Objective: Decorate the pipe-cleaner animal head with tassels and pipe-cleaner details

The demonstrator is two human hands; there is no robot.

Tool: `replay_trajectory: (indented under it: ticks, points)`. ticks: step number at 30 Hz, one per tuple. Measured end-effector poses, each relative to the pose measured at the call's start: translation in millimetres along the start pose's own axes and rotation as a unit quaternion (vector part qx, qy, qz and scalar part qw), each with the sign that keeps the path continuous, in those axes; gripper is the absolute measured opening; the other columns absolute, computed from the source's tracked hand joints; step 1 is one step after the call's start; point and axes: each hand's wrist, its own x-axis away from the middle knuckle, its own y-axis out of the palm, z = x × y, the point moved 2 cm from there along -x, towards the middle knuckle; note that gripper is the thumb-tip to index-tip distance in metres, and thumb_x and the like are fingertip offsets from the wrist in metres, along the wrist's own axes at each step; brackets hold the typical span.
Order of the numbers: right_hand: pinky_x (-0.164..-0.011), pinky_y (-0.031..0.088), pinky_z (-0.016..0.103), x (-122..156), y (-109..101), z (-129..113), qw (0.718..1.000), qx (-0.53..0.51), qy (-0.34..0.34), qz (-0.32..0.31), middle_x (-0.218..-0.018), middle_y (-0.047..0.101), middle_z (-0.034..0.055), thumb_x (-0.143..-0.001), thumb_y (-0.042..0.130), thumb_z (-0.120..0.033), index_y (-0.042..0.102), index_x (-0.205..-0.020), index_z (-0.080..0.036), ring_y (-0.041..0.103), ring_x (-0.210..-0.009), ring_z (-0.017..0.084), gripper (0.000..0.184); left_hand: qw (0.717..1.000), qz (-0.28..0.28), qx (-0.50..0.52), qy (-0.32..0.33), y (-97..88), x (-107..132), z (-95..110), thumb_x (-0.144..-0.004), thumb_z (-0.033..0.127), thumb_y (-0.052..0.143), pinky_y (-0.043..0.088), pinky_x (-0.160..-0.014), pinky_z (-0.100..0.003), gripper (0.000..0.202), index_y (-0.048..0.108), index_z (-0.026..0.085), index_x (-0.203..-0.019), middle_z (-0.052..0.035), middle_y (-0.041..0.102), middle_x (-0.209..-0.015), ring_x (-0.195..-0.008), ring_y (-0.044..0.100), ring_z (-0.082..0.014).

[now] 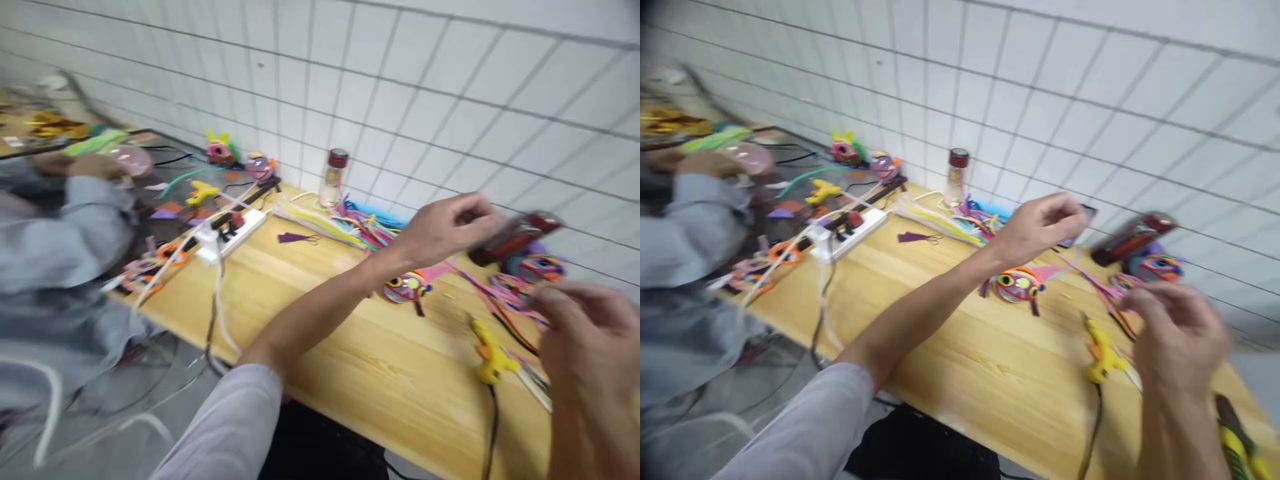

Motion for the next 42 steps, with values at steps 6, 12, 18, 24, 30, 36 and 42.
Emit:
replay_trajectory:
  ticks: [6, 12, 18, 24, 30, 36, 42]
  points:
    - [-0.063, 0.049, 0.029, 12.8, 41.4, -61.9, 0.925, -0.206, 0.058, -0.313, -0.066, 0.067, -0.0021, -0.068, 0.098, -0.042, 0.071, -0.074, -0.023, 0.061, -0.060, 0.015, 0.034, 0.990, -0.080, 0.095, 0.060, -1.5, 17.8, 31.0, -0.098, 0.035, 0.069, 0.045, -0.061, -0.026, 0.018, 0.067, 0.019, -0.091, 0.0012, 0.066, -0.078, -0.066, 0.057, -0.0108]
    - [-0.060, 0.047, 0.025, 20.3, 42.7, -61.1, 0.874, -0.285, 0.100, -0.381, -0.070, 0.065, -0.0020, -0.075, 0.099, -0.042, 0.070, -0.081, -0.022, 0.060, -0.061, 0.013, 0.035, 0.986, -0.135, 0.078, 0.053, -0.7, 31.0, 58.8, -0.095, 0.020, 0.068, 0.043, -0.061, -0.025, 0.007, 0.071, 0.016, -0.090, 0.0001, 0.071, -0.078, -0.065, 0.056, -0.0097]
    - [-0.058, 0.043, 0.024, 18.1, 41.4, -53.0, 0.849, -0.322, 0.111, -0.403, -0.067, 0.058, -0.0044, -0.077, 0.098, -0.042, 0.066, -0.078, -0.022, 0.052, -0.058, 0.012, 0.038, 0.986, -0.145, 0.030, 0.071, 1.9, 30.5, 55.5, -0.090, 0.014, 0.074, 0.043, -0.062, -0.023, 0.005, 0.075, 0.018, -0.093, 0.0028, 0.070, -0.082, -0.065, 0.054, -0.0081]
    - [-0.061, 0.041, 0.025, 13.7, 39.4, -50.4, 0.856, -0.305, 0.096, -0.405, -0.067, 0.053, -0.0052, -0.075, 0.099, -0.042, 0.063, -0.075, -0.022, 0.045, -0.061, 0.012, 0.041, 0.984, -0.147, 0.016, 0.095, 6.9, 30.7, 51.3, -0.090, 0.011, 0.075, 0.044, -0.064, -0.021, 0.009, 0.075, 0.019, -0.094, 0.0042, 0.068, -0.082, -0.067, 0.055, -0.0073]
    - [-0.063, 0.042, 0.026, 14.3, 38.5, -47.1, 0.856, -0.304, 0.097, -0.406, -0.069, 0.058, -0.0031, -0.073, 0.099, -0.045, 0.064, -0.072, -0.021, 0.052, -0.066, 0.014, 0.042, 0.980, -0.138, 0.021, 0.141, 9.7, 32.2, 48.9, -0.091, 0.006, 0.072, 0.044, -0.063, -0.020, 0.013, 0.073, 0.019, -0.090, 0.0041, 0.066, -0.082, -0.066, 0.054, -0.0065]
    - [-0.061, 0.043, 0.026, 16.9, 39.7, -52.1, 0.856, -0.314, 0.084, -0.402, -0.068, 0.057, -0.0034, -0.073, 0.099, -0.045, 0.064, -0.072, -0.022, 0.050, -0.063, 0.013, 0.042, 0.977, -0.116, 0.019, 0.177, 12.0, 35.3, 51.8, -0.090, 0.003, 0.072, 0.045, -0.063, -0.019, 0.015, 0.072, 0.018, -0.088, 0.0030, 0.064, -0.081, -0.067, 0.054, -0.0074]
    - [-0.060, 0.042, 0.024, 17.8, 38.0, -54.4, 0.850, -0.328, 0.079, -0.404, -0.069, 0.057, -0.0039, -0.076, 0.098, -0.041, 0.066, -0.073, -0.021, 0.049, -0.062, 0.012, 0.038, 0.973, -0.102, 0.018, 0.205, 13.4, 35.9, 53.5, -0.091, 0.004, 0.075, 0.046, -0.064, -0.020, 0.015, 0.074, 0.019, -0.094, 0.0023, 0.067, -0.083, -0.068, 0.055, -0.0080]
